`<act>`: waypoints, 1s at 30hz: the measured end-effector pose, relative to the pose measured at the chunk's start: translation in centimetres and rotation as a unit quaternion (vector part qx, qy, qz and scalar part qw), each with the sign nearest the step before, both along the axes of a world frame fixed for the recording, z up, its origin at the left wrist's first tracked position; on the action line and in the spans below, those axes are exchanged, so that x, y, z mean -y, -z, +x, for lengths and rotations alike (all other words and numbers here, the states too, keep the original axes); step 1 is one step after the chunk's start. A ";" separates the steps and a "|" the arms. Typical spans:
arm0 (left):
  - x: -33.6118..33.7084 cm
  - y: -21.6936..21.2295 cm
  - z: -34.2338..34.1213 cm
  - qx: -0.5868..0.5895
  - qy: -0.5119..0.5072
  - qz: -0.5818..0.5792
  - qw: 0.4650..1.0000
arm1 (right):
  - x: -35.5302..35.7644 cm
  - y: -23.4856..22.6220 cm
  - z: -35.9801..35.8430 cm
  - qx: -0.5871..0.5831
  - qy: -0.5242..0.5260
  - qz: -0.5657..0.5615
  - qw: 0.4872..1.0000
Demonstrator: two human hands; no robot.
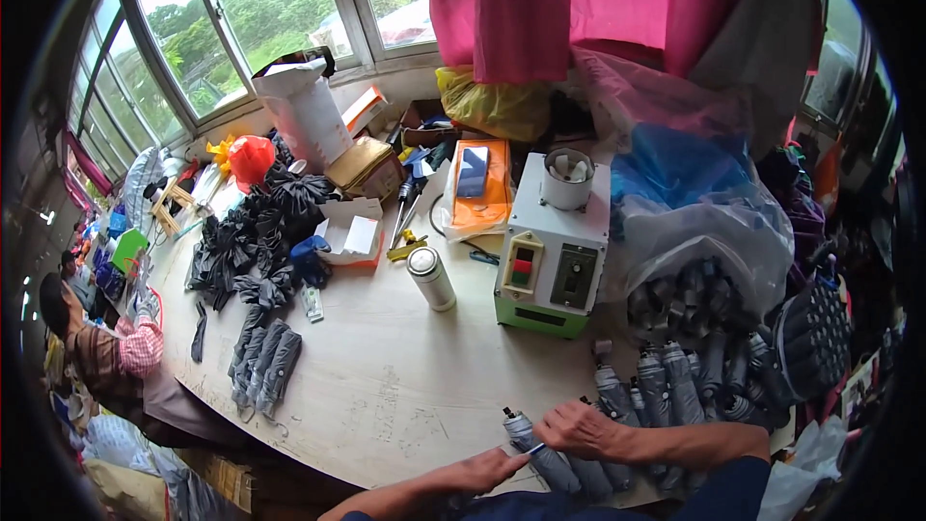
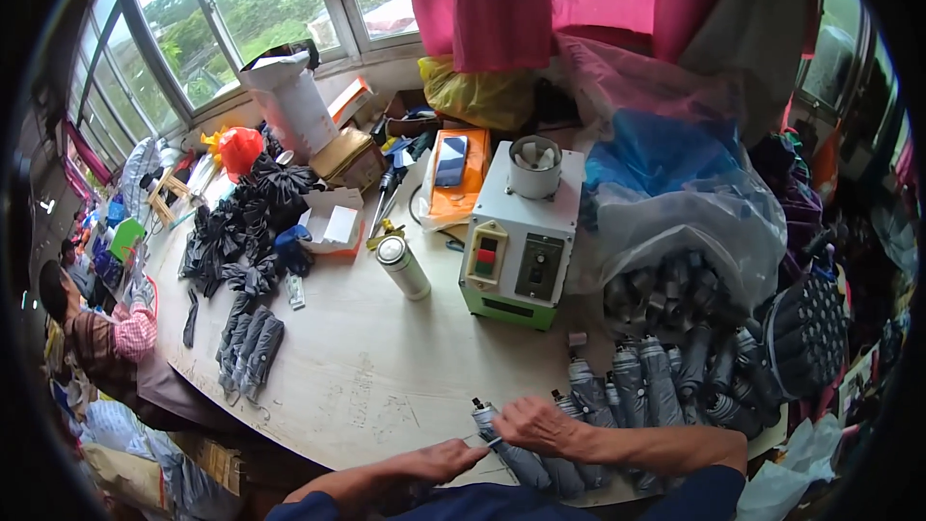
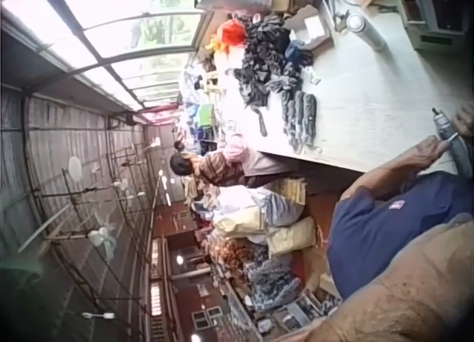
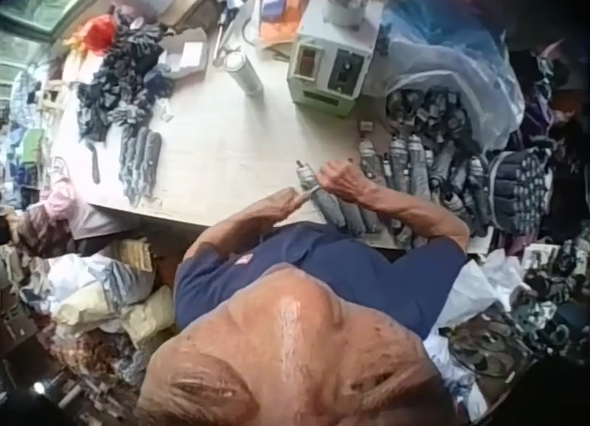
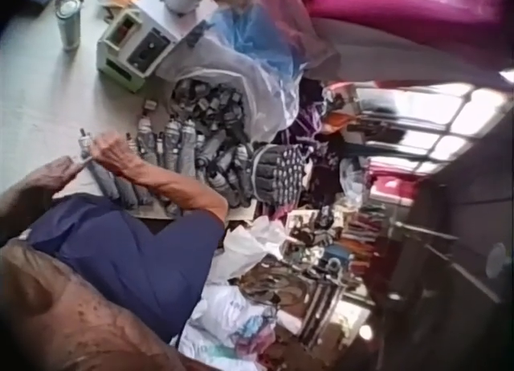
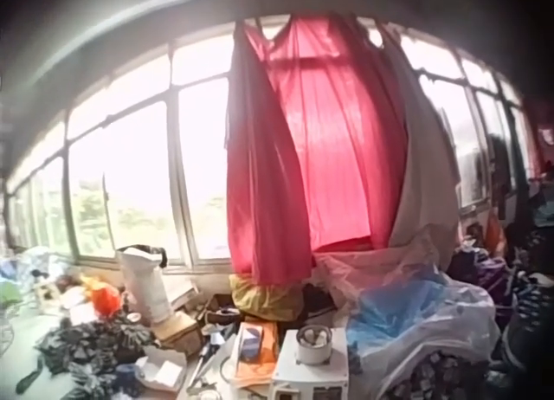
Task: Assembling small mechanical components at a workbench in a production facility.
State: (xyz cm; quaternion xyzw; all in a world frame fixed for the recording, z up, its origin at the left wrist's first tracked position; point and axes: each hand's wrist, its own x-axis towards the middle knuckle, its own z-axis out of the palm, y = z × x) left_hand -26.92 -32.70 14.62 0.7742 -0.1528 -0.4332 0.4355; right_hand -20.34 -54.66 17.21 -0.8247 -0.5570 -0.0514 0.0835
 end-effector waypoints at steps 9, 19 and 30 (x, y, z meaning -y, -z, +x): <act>-1.8 3.0 -0.5 -0.411 -0.024 -0.238 0.880 | 0.1 -1.5 -0.1 -0.013 -0.031 -0.023 0.999; -0.2 -1.5 1.3 -0.020 -0.064 -0.147 0.987 | -1.4 -3.2 3.0 -0.594 0.036 0.395 0.700; 0.9 -4.6 3.4 0.234 -0.065 -0.170 0.955 | -7.3 -8.2 4.4 -0.558 0.055 0.691 0.456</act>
